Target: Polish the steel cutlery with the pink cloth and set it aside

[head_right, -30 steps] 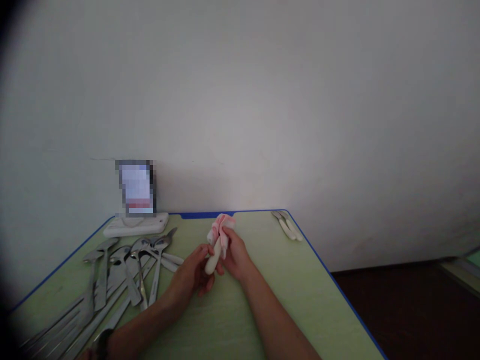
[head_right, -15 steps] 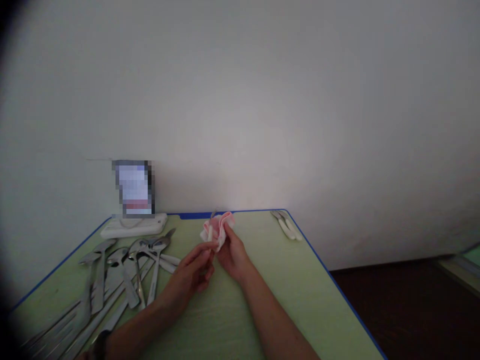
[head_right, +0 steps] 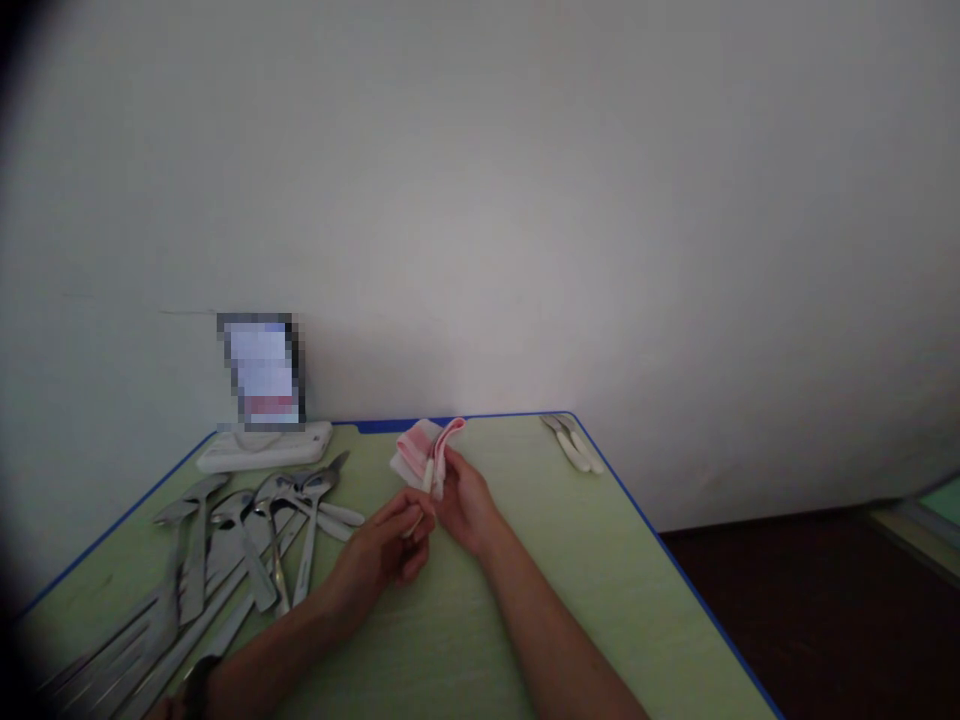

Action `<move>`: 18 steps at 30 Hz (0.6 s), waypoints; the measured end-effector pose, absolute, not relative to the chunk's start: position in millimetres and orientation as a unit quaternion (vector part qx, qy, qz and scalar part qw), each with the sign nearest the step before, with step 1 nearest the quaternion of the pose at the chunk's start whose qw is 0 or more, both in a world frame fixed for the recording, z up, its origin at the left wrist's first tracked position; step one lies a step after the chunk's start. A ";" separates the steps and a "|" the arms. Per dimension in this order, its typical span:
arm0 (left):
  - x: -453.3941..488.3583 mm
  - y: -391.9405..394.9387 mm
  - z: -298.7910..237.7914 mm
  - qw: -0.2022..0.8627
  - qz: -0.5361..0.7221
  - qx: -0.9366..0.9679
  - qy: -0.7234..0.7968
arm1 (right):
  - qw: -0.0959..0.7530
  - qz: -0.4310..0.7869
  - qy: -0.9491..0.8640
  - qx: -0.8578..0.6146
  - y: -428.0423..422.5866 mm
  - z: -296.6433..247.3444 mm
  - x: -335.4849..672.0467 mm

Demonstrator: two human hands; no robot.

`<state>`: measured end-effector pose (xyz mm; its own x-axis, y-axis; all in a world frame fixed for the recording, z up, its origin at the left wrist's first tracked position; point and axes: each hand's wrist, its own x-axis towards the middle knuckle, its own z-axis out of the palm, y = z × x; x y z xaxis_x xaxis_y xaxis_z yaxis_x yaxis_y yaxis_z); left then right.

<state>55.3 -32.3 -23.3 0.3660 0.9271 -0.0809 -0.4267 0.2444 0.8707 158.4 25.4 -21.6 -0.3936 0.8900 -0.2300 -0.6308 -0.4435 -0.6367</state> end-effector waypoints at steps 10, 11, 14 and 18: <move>57.8 -30.5 -28.8 0.692 0.475 0.418 0.347 | 0.467 0.794 -0.254 -0.296 20.8 -19.8 158.5; 57.7 -30.7 -28.9 0.689 0.472 0.425 0.350 | 0.469 0.792 -0.248 -0.302 20.9 -19.1 157.8; 56.9 -31.8 -28.4 0.683 0.461 0.443 0.353 | 0.479 0.788 -0.226 -0.314 21.8 -16.9 155.8; 55.9 -32.7 -27.0 0.692 0.448 0.448 0.346 | 0.490 0.790 -0.218 -0.296 22.7 -15.3 155.2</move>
